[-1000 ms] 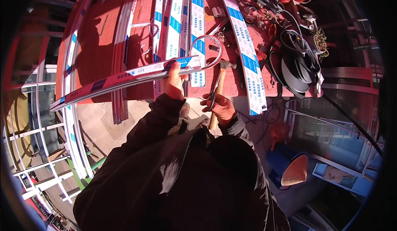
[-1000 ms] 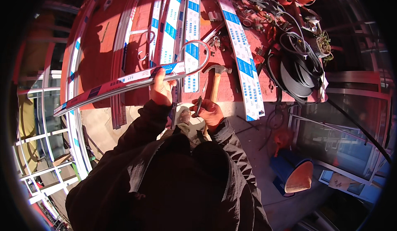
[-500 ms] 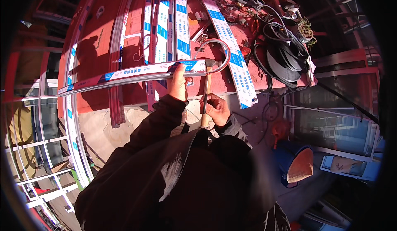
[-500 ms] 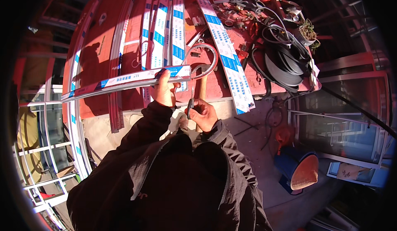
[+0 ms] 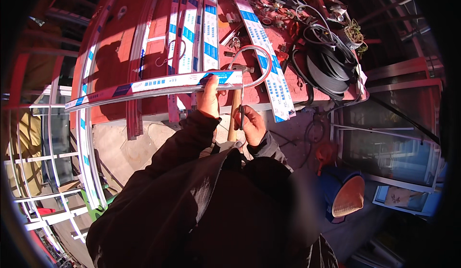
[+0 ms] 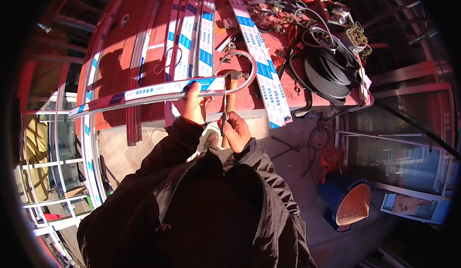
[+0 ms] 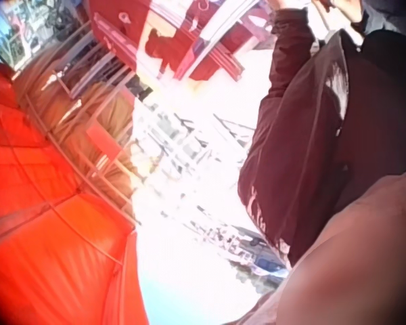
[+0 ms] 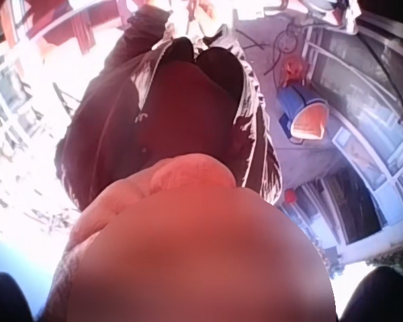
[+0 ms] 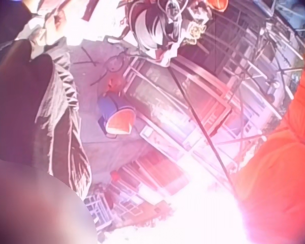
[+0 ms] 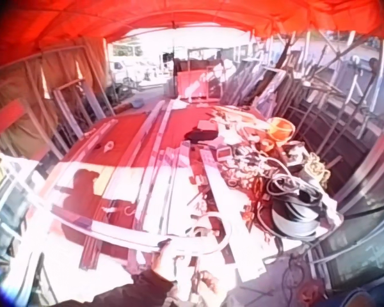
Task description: The person repeatedly applies red tape to the edges of long metal profiles laid on a red work surface. They smooth the tape along each profile, then move to the next one, continuing the same taping motion across multiple pieces.
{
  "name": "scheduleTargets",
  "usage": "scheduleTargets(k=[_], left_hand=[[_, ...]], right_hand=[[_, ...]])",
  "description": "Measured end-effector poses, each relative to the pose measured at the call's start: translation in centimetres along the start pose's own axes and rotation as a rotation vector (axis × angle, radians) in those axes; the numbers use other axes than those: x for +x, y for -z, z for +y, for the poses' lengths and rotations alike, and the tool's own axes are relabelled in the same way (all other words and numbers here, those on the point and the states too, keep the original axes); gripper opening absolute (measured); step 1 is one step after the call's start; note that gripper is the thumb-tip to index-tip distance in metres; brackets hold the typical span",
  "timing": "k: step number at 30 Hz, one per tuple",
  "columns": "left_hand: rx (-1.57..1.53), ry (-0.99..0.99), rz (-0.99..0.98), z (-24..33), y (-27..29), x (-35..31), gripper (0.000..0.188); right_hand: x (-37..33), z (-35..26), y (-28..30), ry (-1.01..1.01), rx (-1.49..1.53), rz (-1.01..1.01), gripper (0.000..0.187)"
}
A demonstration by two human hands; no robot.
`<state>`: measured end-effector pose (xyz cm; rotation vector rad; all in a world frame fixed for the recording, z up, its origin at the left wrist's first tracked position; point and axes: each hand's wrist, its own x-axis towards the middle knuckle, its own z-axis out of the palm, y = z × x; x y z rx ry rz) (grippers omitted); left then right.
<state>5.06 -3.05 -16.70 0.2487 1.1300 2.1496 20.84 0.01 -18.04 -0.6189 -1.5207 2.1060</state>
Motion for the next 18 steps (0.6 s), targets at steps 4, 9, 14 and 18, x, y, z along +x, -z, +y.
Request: scheduleTargets(k=[4, 9, 14, 18], left_hand=[[0.015, -0.016, 0.004, 0.5, -0.6, -0.7, 0.02], [0.016, -0.04, -0.072, 0.9, -0.2, -1.3, 0.017], [0.104, 0.237, -0.311, -0.5, 1.7, -3.2, 0.017], [0.28, 0.419, -0.278, 0.2, 1.9, -3.3, 0.02]], right_hand=[[-0.7, 0.0, 0.7, -0.091, -0.031, 0.001, 0.036], [-1.7, 1.0, 0.9, 0.092, 0.166, 0.018, 0.025], [1.1, 0.6, 2.2, 0.21, 0.663, 0.147, 0.025], [3.7, -3.2, 1.3, 0.119, 0.721, 0.199, 0.025]])
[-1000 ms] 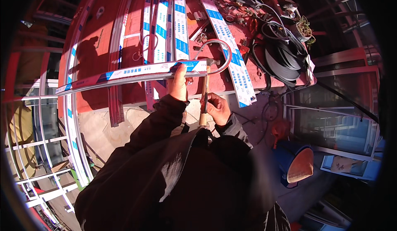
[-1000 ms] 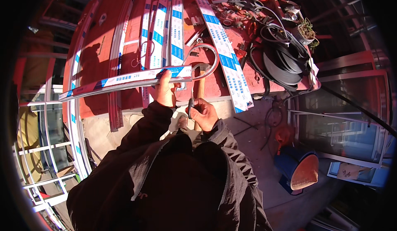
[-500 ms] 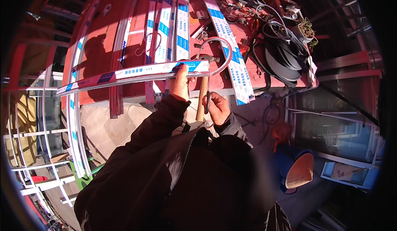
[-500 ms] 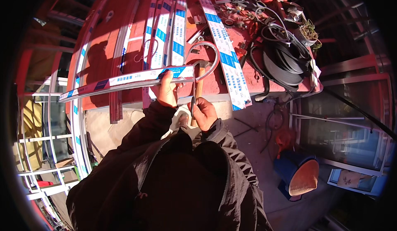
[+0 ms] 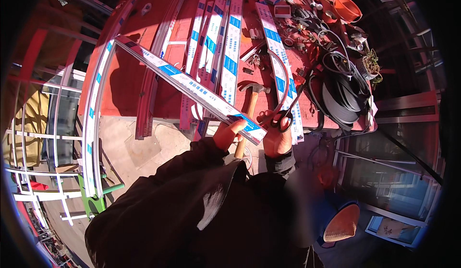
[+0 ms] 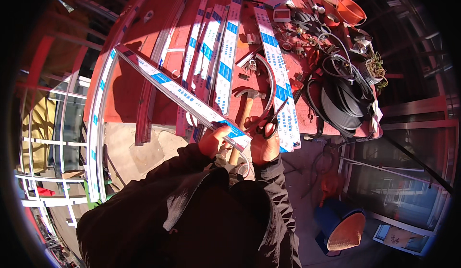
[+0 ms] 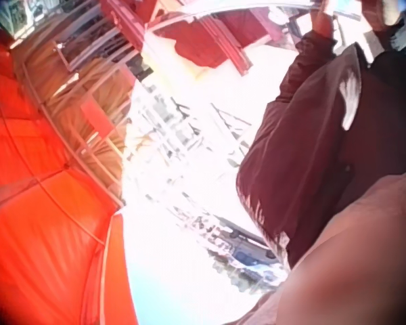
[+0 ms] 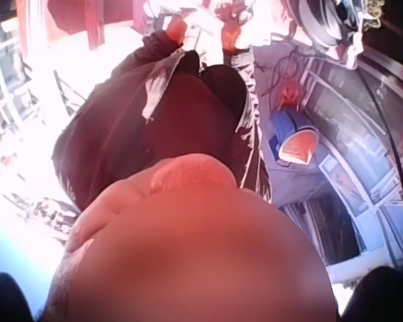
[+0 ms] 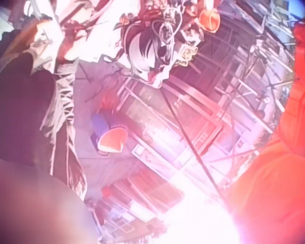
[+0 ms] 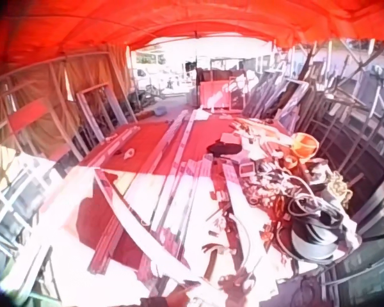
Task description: The person repeatedly applies red tape to the edges of long metal profiles laid on a red work surface. They smooth the tape along each profile, then move to the next one, continuing the same taping motion across multiple pieces.
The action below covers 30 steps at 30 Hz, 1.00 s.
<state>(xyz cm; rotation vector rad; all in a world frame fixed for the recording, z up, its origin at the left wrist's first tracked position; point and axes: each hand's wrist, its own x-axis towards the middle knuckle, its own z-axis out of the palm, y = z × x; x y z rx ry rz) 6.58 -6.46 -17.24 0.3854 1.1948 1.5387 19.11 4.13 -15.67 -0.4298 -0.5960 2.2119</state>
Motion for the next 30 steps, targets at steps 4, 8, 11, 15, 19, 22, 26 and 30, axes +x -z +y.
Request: scheduleTargets(k=[4, 8, 11, 15, 19, 22, 26, 30], left_hand=[[-0.006, -0.041, 0.14, 1.1, 2.6, 2.9, 0.031], [-0.159, 0.085, 0.259, 0.1, 11.4, 9.7, 0.039], [0.563, -0.133, 0.517, -2.5, 17.4, 14.1, 0.067], [0.974, -0.529, 0.421, 3.2, 12.3, 11.6, 0.053], [-0.102, 0.264, -0.136, 1.6, 8.5, 11.1, 0.031], [-0.292, 0.183, -0.092, -0.7, 8.7, 11.5, 0.028], [0.076, 0.078, 0.249, -1.8, 10.3, 11.5, 0.043], [0.114, 0.107, 0.175, -2.0, 9.9, 10.6, 0.041]], right_hand=[[1.8, 1.1, 1.1, -0.007, -0.033, 0.092, 0.024], [2.8, 2.7, 2.5, 0.014, -0.276, 0.249, 0.02], [3.7, 4.3, 2.9, 0.035, -0.318, 0.235, 0.014], [4.9, 5.5, 1.7, 0.075, -0.456, 0.038, 0.009], [5.5, 8.4, 1.9, -0.087, -0.57, -0.037, 0.007], [5.6, 9.7, 3.2, -0.073, -0.701, -0.086, 0.012], [7.2, 8.5, 7.5, -0.024, -1.859, 0.319, 0.031], [9.8, 8.7, 13.8, -0.334, -1.877, 0.45, 0.043]])
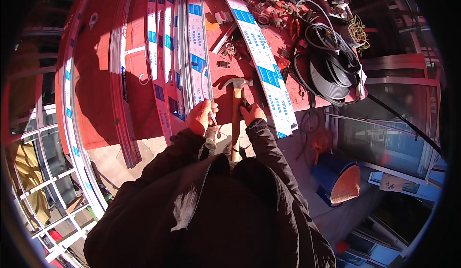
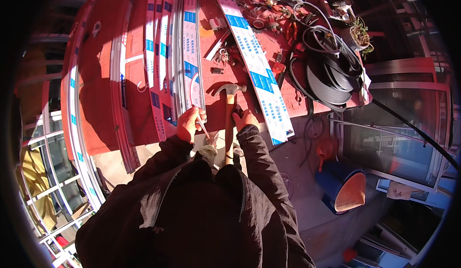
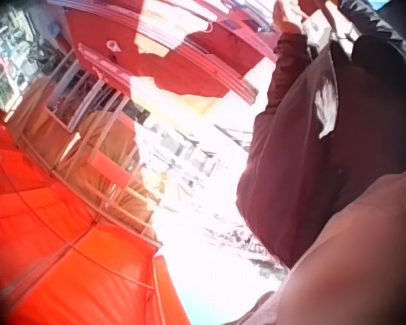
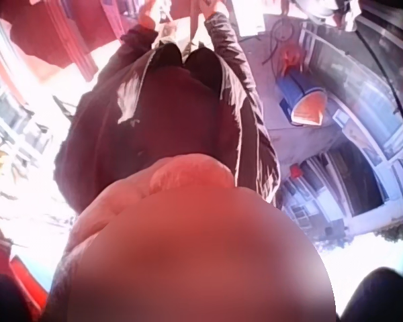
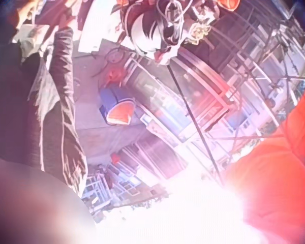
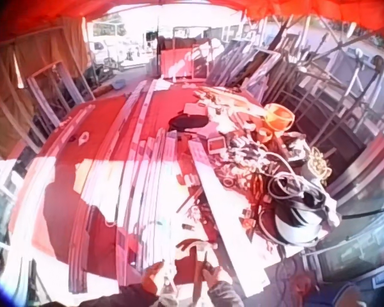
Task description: The person repeatedly applies red tape to the edges of long metal profiles laid on a red work surface. They smooth the tape along each profile, then move to the next one, continuing the same taping motion across multiple pieces.
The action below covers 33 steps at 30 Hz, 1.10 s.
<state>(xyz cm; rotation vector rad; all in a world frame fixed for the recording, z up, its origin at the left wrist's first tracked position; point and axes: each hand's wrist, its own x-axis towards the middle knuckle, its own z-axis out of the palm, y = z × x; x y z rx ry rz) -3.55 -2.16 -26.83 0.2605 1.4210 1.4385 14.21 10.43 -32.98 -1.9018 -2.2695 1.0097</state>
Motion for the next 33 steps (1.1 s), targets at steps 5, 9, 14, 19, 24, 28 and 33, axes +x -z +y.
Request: scheduleTargets(k=[5, 9, 14, 19, 24, 28, 33], left_hand=[[-0.053, 0.039, 0.031, 0.2, -1.8, -1.8, 0.035], [-0.016, 0.02, -0.057, -0.1, -3.1, -2.3, 0.033], [0.229, 0.017, -0.445, -0.2, -8.1, -3.5, 0.029], [0.472, -0.021, -0.674, -3.4, -12.7, -4.4, 0.025], [0.29, 0.279, -0.394, -11.0, -16.8, 0.6, 0.042], [0.098, 0.428, -0.326, -10.9, -19.5, 1.6, 0.031], [-0.325, 0.085, -0.31, -16.0, -14.7, 2.3, 0.026]], right_hand=[[-1.4, -1.3, 3.1, -0.004, 0.255, 0.063, 0.04], [-2.2, 3.5, 8.1, 0.118, -0.273, 0.463, 0.084], [-3.8, 1.1, 10.4, 0.236, 1.057, -0.085, 0.04], [-3.7, 4.3, 11.5, -0.056, 1.42, -0.292, 0.026], [-1.6, 12.8, 9.9, 0.109, 0.01, 0.358, 0.03], [-3.1, 12.3, 9.7, 0.028, 0.126, 0.156, 0.031], [-5.3, 8.9, 12.4, 0.003, 0.695, -0.274, 0.025]])
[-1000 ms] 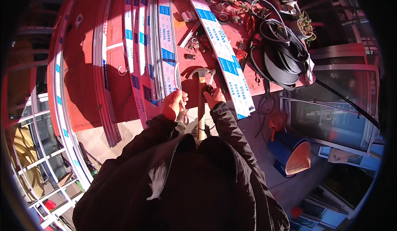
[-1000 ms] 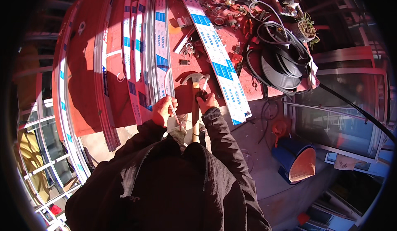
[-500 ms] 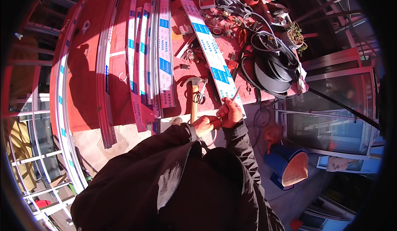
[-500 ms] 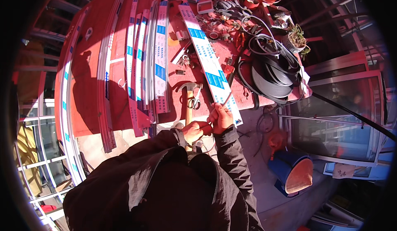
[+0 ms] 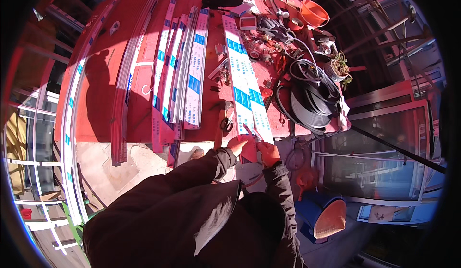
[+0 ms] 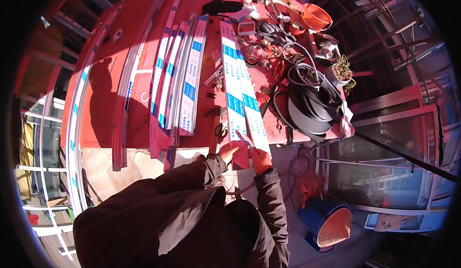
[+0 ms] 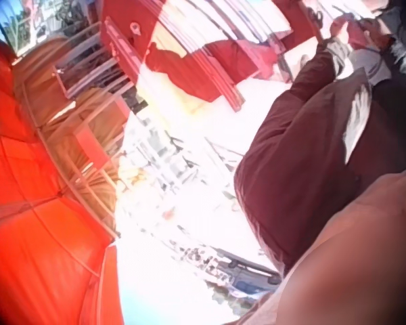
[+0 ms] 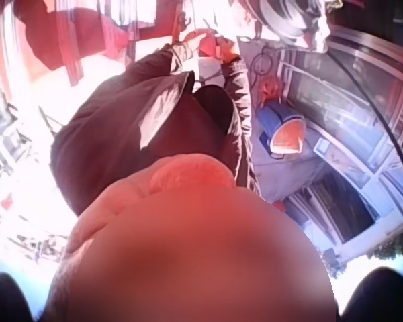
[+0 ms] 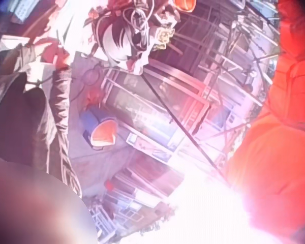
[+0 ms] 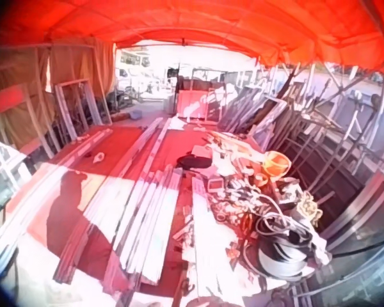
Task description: The person repeatedly applies red tape to the edges of long metal profiles laid on a red work surface. They smooth the tape along each profile, then move to the next one, continuing the same taping motion across multiple pieces.
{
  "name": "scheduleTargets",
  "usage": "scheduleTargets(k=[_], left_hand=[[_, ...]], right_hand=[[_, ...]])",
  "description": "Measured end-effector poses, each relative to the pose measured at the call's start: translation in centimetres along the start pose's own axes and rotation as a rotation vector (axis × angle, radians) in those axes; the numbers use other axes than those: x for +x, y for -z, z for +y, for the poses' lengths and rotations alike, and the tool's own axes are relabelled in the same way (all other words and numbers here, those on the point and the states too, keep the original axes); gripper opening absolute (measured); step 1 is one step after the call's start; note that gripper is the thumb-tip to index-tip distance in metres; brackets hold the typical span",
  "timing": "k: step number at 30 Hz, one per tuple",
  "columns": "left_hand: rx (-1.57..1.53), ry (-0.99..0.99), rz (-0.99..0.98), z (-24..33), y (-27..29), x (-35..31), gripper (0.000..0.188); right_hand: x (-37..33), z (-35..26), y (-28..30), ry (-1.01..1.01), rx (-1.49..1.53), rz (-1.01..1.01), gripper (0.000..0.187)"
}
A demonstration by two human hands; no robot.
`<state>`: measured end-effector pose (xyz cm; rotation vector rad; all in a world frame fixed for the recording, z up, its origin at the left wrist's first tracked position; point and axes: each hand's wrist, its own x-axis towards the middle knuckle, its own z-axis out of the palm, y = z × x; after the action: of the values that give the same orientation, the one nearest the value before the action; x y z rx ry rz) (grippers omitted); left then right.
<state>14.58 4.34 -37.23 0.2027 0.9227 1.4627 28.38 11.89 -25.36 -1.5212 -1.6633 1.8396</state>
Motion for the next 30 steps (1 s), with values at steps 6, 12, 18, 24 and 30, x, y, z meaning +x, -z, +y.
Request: scheduleTargets(k=[6, 12, 18, 24, 30], left_hand=[[-0.067, -0.064, 0.071, 11.7, -1.3, -8.3, 0.022], [-0.133, -0.07, -0.033, 15.8, -0.4, -14.1, 0.025], [-0.286, 0.022, -0.115, 16.8, -1.3, -15.4, 0.044], [-0.591, -0.023, -0.417, 17.8, -5.0, -15.3, 0.05], [-0.558, -0.003, -0.158, 17.8, -6.8, -14.6, 0.048]], right_hand=[[-3.6, -3.8, -0.3, -0.146, 0.71, -0.108, 0.04], [-5.4, -2.8, -2.4, -0.1, 1.113, -0.616, 0.039], [-9.1, -5.9, -5.3, 0.138, 0.684, -0.5, 0.019], [-13.4, -7.5, -4.8, 0.161, 0.336, -0.429, 0.037], [-15.5, -7.1, -4.9, 0.18, 0.281, -0.207, 0.041]])
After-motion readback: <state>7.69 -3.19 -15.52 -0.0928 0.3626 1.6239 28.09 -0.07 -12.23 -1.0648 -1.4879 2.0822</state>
